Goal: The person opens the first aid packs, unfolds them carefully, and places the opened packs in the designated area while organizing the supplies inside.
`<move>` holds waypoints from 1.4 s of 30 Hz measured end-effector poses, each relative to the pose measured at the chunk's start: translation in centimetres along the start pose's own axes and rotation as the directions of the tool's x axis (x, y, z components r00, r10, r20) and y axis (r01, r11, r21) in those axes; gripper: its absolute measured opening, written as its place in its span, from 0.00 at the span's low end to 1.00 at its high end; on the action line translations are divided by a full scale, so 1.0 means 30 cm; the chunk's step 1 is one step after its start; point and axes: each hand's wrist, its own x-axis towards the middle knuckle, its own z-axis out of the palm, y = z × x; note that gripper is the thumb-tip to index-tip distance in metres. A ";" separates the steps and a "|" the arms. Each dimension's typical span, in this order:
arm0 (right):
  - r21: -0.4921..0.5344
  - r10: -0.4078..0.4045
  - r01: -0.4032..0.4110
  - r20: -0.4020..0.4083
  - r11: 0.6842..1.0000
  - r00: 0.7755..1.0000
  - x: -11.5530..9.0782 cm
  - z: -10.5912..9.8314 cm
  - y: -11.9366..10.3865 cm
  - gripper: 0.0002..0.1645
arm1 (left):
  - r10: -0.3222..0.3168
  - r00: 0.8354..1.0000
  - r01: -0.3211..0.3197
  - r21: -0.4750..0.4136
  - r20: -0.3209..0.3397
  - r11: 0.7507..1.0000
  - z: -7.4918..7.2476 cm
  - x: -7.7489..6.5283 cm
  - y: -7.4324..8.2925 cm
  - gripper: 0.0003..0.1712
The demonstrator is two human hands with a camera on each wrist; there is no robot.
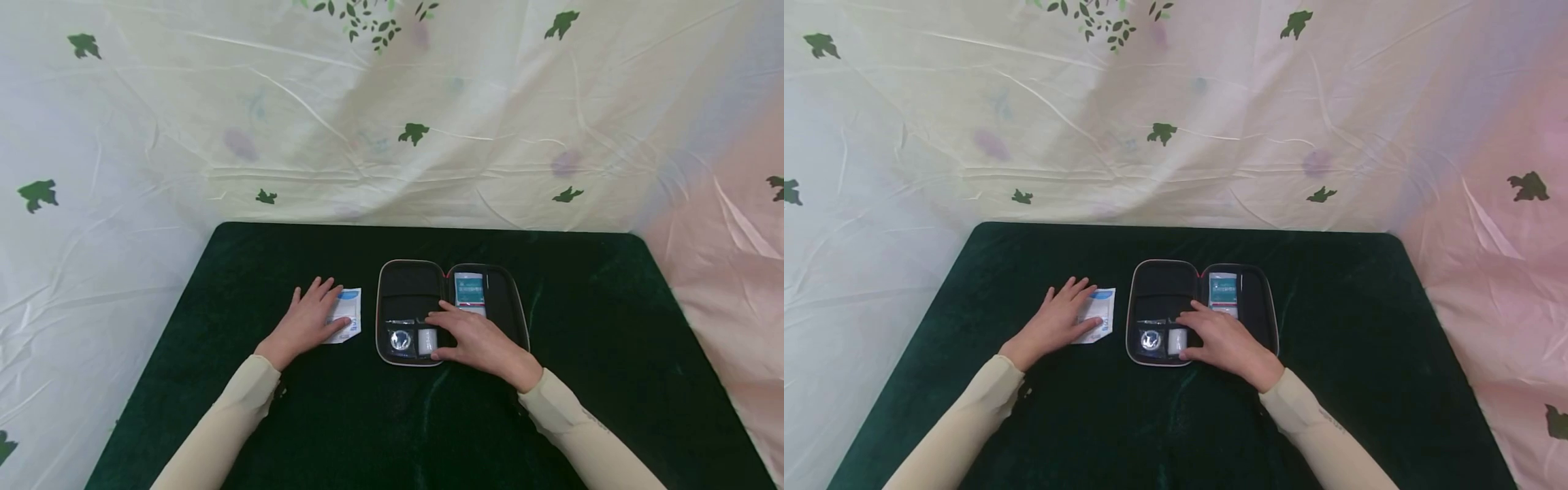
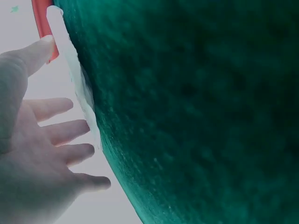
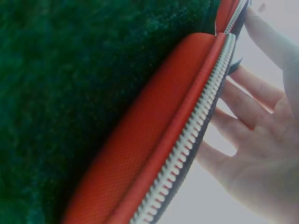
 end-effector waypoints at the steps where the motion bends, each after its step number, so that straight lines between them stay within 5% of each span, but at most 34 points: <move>1: 0.001 0.002 -0.002 0.000 1.000 1.000 0.000 0.000 0.000 0.36 | 0.002 1.000 -0.002 0.004 0.007 1.000 0.000 0.000 -0.003 0.44; 12: 0.001 0.013 -0.013 0.003 1.000 1.000 -0.003 0.000 -0.003 0.37 | 0.048 0.998 -0.048 0.021 -0.045 0.999 -0.019 0.005 -0.011 0.38; 19: 0.004 0.007 -0.007 0.001 1.000 1.000 -0.002 0.001 0.000 0.37 | 0.037 0.998 -0.044 -0.161 -0.049 0.986 -0.061 -0.006 0.010 0.25; 25: 0.010 0.005 -0.005 -0.001 1.000 1.000 -0.004 0.002 0.001 0.37 | 0.088 0.991 -0.113 -0.266 -0.105 0.957 -0.124 -0.027 0.056 0.14; 34: 0.020 0.009 -0.009 0.000 1.000 1.000 0.017 -0.050 -0.008 0.34 | 0.148 0.958 -0.223 -0.316 -0.244 0.922 -0.181 -0.050 0.153 0.10; 42: -0.016 0.054 -0.056 -0.074 0.998 0.996 0.085 -0.130 -0.018 0.27 | 0.220 0.899 -0.338 -0.282 -0.378 0.898 -0.162 -0.029 0.216 0.09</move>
